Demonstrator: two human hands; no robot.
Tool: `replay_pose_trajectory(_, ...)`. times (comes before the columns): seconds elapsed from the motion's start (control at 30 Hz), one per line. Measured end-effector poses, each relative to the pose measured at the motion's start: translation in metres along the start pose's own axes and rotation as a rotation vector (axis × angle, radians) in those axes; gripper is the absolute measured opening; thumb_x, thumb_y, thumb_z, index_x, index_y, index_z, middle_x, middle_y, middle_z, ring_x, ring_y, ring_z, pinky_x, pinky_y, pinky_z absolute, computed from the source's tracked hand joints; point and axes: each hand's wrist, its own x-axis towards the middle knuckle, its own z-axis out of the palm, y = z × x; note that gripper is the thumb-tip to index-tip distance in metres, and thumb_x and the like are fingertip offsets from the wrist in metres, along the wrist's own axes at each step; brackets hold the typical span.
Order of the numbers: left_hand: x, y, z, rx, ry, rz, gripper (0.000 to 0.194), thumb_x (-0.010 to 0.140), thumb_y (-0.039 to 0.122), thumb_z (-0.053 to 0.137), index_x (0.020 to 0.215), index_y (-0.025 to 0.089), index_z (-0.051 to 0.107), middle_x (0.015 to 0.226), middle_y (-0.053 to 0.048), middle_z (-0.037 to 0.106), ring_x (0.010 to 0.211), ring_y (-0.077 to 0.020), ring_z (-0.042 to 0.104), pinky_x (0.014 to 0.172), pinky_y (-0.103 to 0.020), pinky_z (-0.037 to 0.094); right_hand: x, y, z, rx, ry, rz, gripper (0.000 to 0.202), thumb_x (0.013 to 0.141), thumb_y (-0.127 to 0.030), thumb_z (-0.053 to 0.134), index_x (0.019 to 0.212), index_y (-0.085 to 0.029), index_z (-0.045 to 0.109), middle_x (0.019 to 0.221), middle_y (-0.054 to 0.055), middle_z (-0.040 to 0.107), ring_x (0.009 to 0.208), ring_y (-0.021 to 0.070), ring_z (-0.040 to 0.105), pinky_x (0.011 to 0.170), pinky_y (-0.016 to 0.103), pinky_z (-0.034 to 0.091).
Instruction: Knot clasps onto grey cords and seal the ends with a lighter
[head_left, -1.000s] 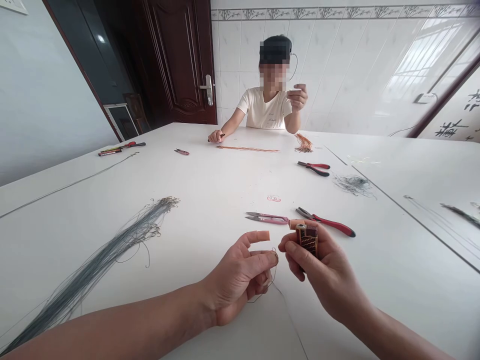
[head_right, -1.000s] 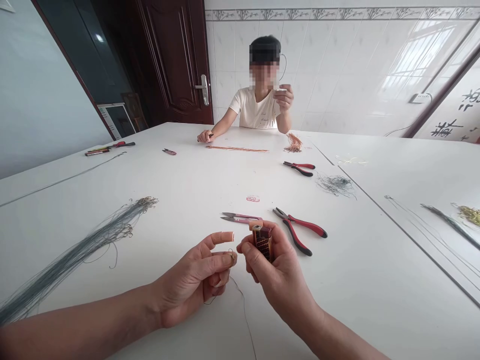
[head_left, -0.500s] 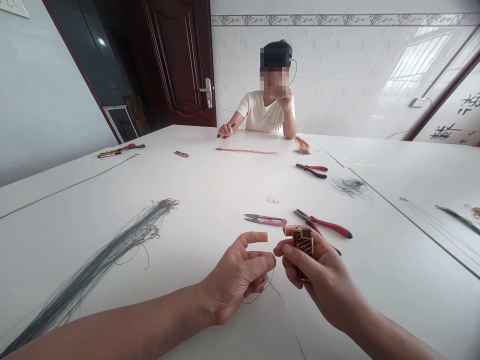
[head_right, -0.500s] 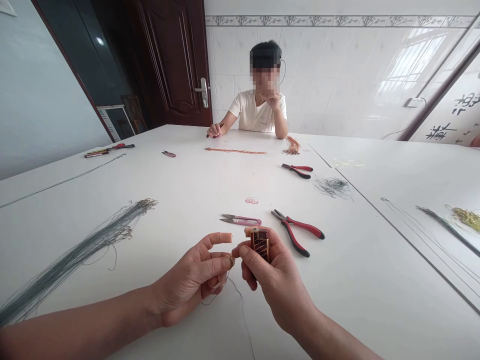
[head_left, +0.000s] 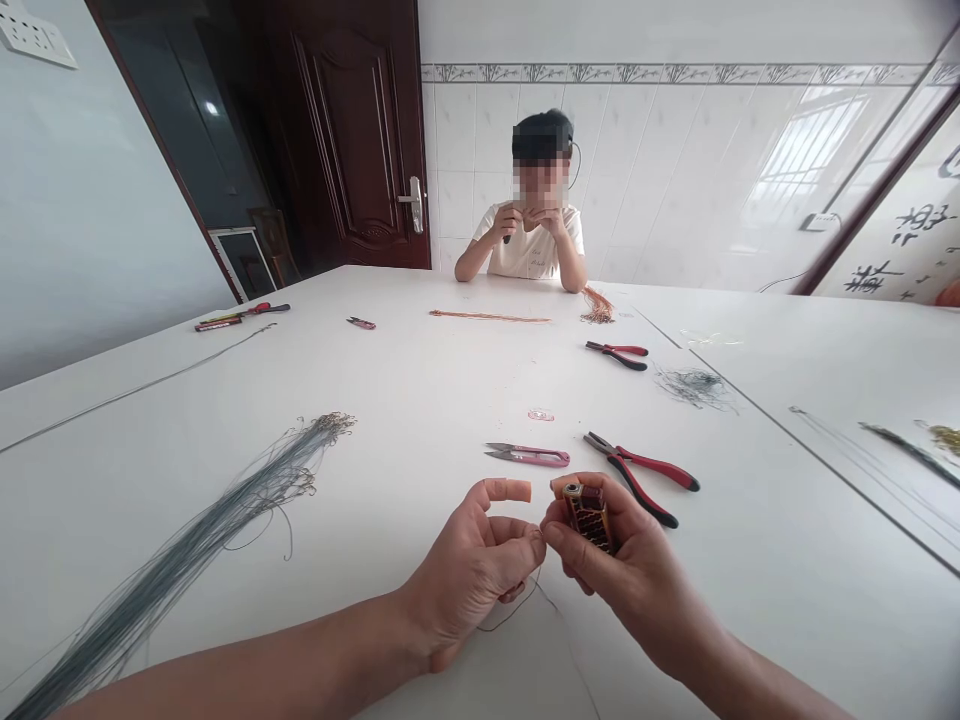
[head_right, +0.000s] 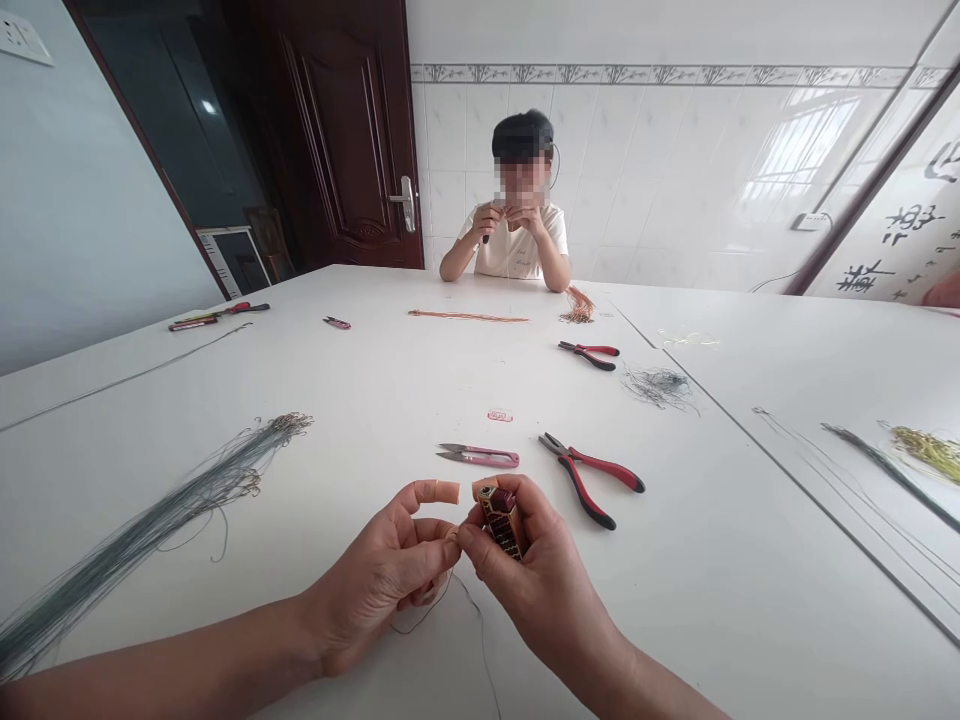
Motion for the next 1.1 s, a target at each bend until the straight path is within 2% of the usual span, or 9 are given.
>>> replay_pose_trajectory(0.17, 0.001, -0.001, 0.000, -0.035, -0.009, -0.012, 0.041, 0.079, 0.022, 0.061, 0.113, 0.021, 0.038, 0.062, 0.008, 0.047, 0.050, -0.0039, 0.032, 0.053, -0.024, 0.022, 0.000, 0.002, 0.003, 0.001, -0.047, 0.022, 0.021, 0.085, -0.036, 0.059, 0.098, -0.023, 0.048, 0.076, -0.003, 0.053, 0.058, 0.0089, 0.041, 0.048, 0.021, 0.035)
replay_pose_trajectory(0.3, -0.001, 0.000, 0.000, -0.063, -0.004, -0.021, 0.041, 0.078, 0.020, 0.060, 0.112, 0.020, 0.038, 0.059, 0.009, 0.043, 0.049, -0.0042, 0.029, 0.053, -0.024, 0.020, 0.002, 0.002, 0.007, 0.027, -0.032, 0.066, 0.024, 0.085, -0.040, 0.056, 0.098, -0.023, 0.047, 0.073, -0.004, 0.047, 0.055, 0.0088, 0.037, 0.048, 0.022, 0.033)
replay_pose_trajectory(0.4, -0.001, 0.000, 0.000, -0.067, 0.008, -0.028, 0.042, 0.076, 0.016, 0.058, 0.112, 0.020, 0.037, 0.061, 0.009, 0.042, 0.049, -0.0039, 0.028, 0.053, -0.024, 0.020, 0.009, 0.003, 0.001, -0.154, 0.029, 0.067, 0.022, 0.088, -0.040, 0.052, 0.099, -0.023, 0.046, 0.066, -0.006, 0.038, 0.056, 0.0115, 0.038, 0.051, 0.024, 0.034)
replay_pose_trajectory(0.47, 0.000, -0.001, -0.001, -0.068, 0.028, -0.028, 0.042, 0.075, 0.014, 0.056, 0.112, 0.020, 0.036, 0.061, 0.009, 0.041, 0.047, -0.0034, 0.026, 0.053, -0.024, 0.021, 0.014, 0.006, -0.007, -0.372, 0.030, 0.033, 0.018, 0.090, -0.037, 0.047, 0.102, -0.024, 0.046, 0.068, -0.004, 0.043, 0.062, 0.0145, 0.045, 0.056, 0.027, 0.038)
replay_pose_trajectory(0.57, 0.003, -0.004, -0.003, -0.062, 0.049, -0.016, 0.040, 0.074, 0.015, 0.056, 0.109, 0.019, 0.037, 0.061, 0.009, 0.041, 0.045, -0.0026, 0.026, 0.051, -0.023, 0.020, 0.020, 0.013, -0.019, -0.681, -0.004, -0.086, 0.017, 0.089, -0.027, 0.046, 0.106, -0.024, 0.046, 0.092, 0.005, 0.057, 0.079, 0.0201, 0.055, 0.069, 0.034, 0.043)
replay_pose_trajectory(0.67, 0.006, -0.005, -0.004, -0.051, 0.047, -0.017, 0.043, 0.072, 0.017, 0.058, 0.109, 0.019, 0.037, 0.064, 0.008, 0.043, 0.044, -0.0025, 0.027, 0.050, -0.023, 0.020, 0.022, 0.023, -0.024, -0.878, -0.013, -0.159, 0.023, 0.086, -0.018, 0.048, 0.108, -0.024, 0.047, 0.103, 0.008, 0.059, 0.089, 0.0246, 0.057, 0.075, 0.040, 0.046)
replay_pose_trajectory(0.83, 0.003, -0.003, -0.003, -0.058, 0.074, -0.021, 0.043, 0.074, 0.019, 0.060, 0.112, 0.019, 0.039, 0.068, 0.007, 0.043, 0.047, -0.0025, 0.029, 0.052, -0.022, 0.022, 0.023, 0.027, -0.024, -0.985, -0.010, -0.243, 0.026, 0.085, -0.014, 0.052, 0.110, -0.019, 0.051, 0.100, 0.010, 0.062, 0.092, 0.0264, 0.057, 0.076, 0.042, 0.049)
replay_pose_trajectory(1.1, -0.001, 0.003, -0.003, -0.019, 0.073, 0.017, 0.040, 0.079, 0.023, 0.060, 0.114, 0.022, 0.040, 0.071, 0.006, 0.046, 0.052, -0.0034, 0.033, 0.055, -0.022, 0.025, 0.024, 0.025, -0.026, -0.987, -0.026, -0.244, 0.023, 0.085, -0.018, 0.053, 0.108, -0.018, 0.053, 0.105, 0.011, 0.063, 0.099, 0.0281, 0.056, 0.081, 0.044, 0.048)
